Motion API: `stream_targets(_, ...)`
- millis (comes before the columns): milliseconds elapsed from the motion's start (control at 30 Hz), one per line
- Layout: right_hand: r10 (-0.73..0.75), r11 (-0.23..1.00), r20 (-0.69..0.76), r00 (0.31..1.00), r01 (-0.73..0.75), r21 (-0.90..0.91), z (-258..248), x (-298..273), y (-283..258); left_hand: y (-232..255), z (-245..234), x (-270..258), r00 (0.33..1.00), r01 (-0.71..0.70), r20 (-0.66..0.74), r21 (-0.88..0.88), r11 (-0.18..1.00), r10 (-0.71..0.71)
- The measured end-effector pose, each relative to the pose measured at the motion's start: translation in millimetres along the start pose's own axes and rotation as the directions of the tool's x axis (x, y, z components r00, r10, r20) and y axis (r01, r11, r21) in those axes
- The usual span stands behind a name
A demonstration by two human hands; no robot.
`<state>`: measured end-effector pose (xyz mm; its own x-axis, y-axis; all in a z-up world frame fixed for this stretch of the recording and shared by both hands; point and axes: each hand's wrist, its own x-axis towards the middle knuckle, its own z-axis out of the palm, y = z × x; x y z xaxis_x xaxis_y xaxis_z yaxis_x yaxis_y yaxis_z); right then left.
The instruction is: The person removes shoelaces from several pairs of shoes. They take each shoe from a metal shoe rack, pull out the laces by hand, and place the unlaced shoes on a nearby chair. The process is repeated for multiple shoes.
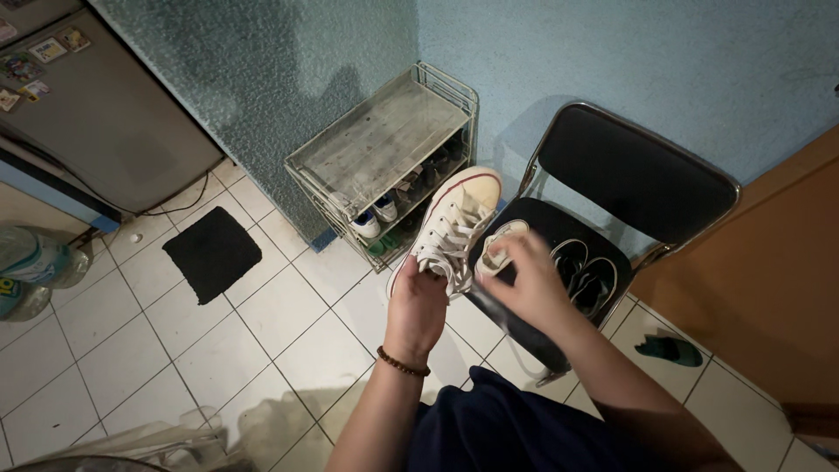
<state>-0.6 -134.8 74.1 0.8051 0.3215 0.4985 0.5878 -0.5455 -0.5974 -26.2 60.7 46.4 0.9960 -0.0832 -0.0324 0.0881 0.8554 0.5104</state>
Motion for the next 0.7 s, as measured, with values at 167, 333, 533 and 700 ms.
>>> stream_targets(167, -0.081, 0.997, 0.060, 0.995, 0.080, 0.021, 17.7, 19.3, -29.8, -10.0, -16.0, -5.2, 0.997, 0.074, -0.018, -0.014, 0.997, -0.074)
stream_targets(333, 0.343, 0.706, 0.517, 0.784, -0.578, 0.409, 27.6, 56.7, -18.7, -17.4, -36.1, -9.5, 0.997, -0.011, 0.082, 0.010, 1.000, 0.010)
stream_targets(533, 0.122, 0.389, 0.517, 0.848, -0.520, 0.761, 15.5, 77.0, -36.0, -21.9, -33.3, -13.8, 0.989, 0.127, -0.074, -0.043, 0.991, -0.130)
stream_targets(700, 0.012, 0.985, 0.416, 0.909, -0.082, 0.149, 20.2, 52.8, -55.2, -19.7, -35.3, -15.0, 0.970, 0.178, -0.134, -0.178, 0.968, -0.203)
